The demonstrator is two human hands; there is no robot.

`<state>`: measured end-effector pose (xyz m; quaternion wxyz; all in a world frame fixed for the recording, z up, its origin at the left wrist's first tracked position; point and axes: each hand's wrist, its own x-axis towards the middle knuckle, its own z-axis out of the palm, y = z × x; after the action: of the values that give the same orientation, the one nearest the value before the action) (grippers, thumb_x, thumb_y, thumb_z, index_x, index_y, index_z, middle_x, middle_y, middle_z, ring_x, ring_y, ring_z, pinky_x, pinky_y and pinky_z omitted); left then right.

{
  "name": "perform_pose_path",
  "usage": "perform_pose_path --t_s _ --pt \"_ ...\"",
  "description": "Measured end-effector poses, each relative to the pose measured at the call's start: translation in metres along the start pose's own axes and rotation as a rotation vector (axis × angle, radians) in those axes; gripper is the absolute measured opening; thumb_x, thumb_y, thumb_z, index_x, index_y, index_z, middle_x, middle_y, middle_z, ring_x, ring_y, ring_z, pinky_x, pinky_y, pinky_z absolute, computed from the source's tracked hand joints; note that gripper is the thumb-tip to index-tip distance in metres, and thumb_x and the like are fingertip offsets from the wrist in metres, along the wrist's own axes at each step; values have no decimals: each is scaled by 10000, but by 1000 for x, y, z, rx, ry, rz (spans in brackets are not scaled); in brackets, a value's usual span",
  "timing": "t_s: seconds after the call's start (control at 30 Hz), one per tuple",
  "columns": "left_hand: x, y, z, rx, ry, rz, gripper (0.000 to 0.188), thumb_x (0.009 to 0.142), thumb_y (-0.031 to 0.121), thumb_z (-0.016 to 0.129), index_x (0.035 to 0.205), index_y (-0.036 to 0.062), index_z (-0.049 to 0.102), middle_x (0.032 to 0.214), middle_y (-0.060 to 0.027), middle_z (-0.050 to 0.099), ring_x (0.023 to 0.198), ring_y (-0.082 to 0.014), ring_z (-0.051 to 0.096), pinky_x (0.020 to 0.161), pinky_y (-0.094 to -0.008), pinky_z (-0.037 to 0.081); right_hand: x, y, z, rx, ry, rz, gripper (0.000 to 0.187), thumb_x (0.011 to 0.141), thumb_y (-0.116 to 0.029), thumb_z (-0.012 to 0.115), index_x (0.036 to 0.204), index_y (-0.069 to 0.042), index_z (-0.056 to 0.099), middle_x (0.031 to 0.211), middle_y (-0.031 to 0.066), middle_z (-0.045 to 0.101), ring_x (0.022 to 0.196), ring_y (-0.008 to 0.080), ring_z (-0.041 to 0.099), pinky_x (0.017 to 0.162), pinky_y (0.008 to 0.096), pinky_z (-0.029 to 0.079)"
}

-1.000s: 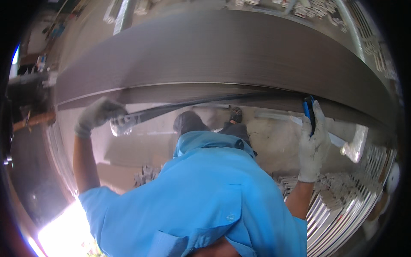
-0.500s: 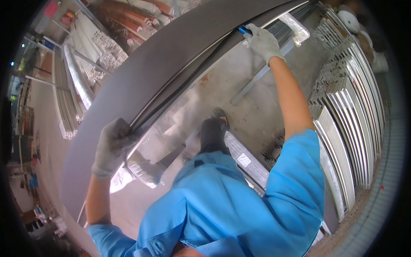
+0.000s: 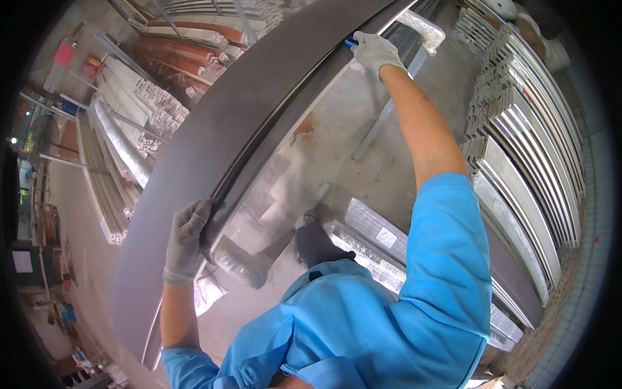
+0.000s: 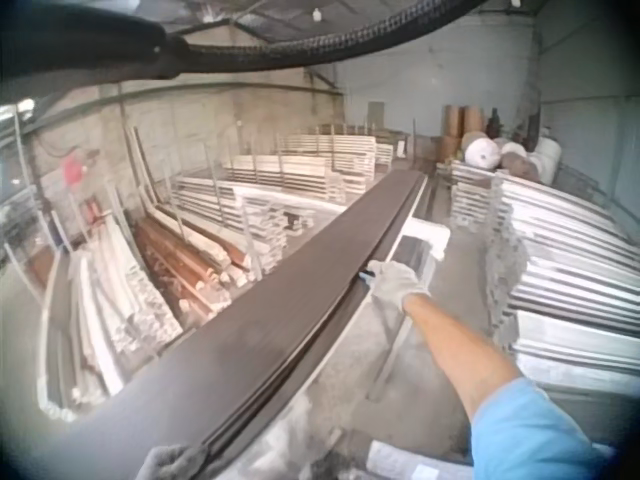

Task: The person picks up a large flat panel from a stack, places it on a stand, and applies a black sealant strip along its edge using a blue caulking gun. The person then picks up another panel and repeats the process.

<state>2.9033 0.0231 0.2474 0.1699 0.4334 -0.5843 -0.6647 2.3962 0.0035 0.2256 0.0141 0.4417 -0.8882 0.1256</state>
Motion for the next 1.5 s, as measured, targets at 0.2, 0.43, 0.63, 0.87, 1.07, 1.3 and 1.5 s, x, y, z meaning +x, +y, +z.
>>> perform_pose_path --t_s 0.2,0.43,0.63,0.87,1.07,1.3,1.5 --pt "6 17 -2 87 -177 -55 277 1020 206 640 997 -65 693 706 -24 610 543 -68 525 441 -201 396 0 0 2 4 -11 26 324 986 -322 548 1261 -173 631 1122 117 722 1104 340 669 953 481 518" --pt "26 12 -17 996 -57 626 137 806 129 766 816 40 663 720 -131 622 593 -302 613 561 -411 487 0 3 9 -47 40 21 395 995 -348 561 1351 -180 603 1182 128 714 1138 355 657 993 476 509" --pt "46 -11 -35 1005 -117 862 180 771 113 761 743 86 584 706 -105 597 642 -330 612 590 -444 482 2 -12 5 -151 40 55 417 991 -346 551 1349 -138 599 1273 158 676 1204 361 621 1034 479 482" --pt "49 -21 -34 997 -94 900 167 799 186 733 729 94 612 727 -96 625 687 -334 632 612 -457 478 -61 -58 10 -82 51 -77 388 978 -314 561 1305 -112 610 1192 203 694 1136 386 648 980 463 509" --pt "53 -24 -31 971 -109 924 211 837 240 707 724 83 623 743 -114 642 722 -359 636 656 -469 479 -189 -155 6 36 -33 -116 395 990 -305 573 1315 -86 619 1149 220 698 1090 406 658 945 486 511" --pt "46 -15 -32 976 -155 808 232 896 283 688 832 62 655 753 -147 625 743 -328 654 675 -440 487 -280 -218 -5 159 -15 -141 298 990 -287 566 1213 -101 635 907 177 724 862 378 701 787 512 525" --pt "9 -33 -31 118 -476 385 207 1033 233 558 1021 26 576 809 -123 677 739 -212 666 673 -345 505 -263 -206 -1 116 -60 -243 310 986 -308 566 1213 -112 646 920 131 740 927 340 704 833 470 518"
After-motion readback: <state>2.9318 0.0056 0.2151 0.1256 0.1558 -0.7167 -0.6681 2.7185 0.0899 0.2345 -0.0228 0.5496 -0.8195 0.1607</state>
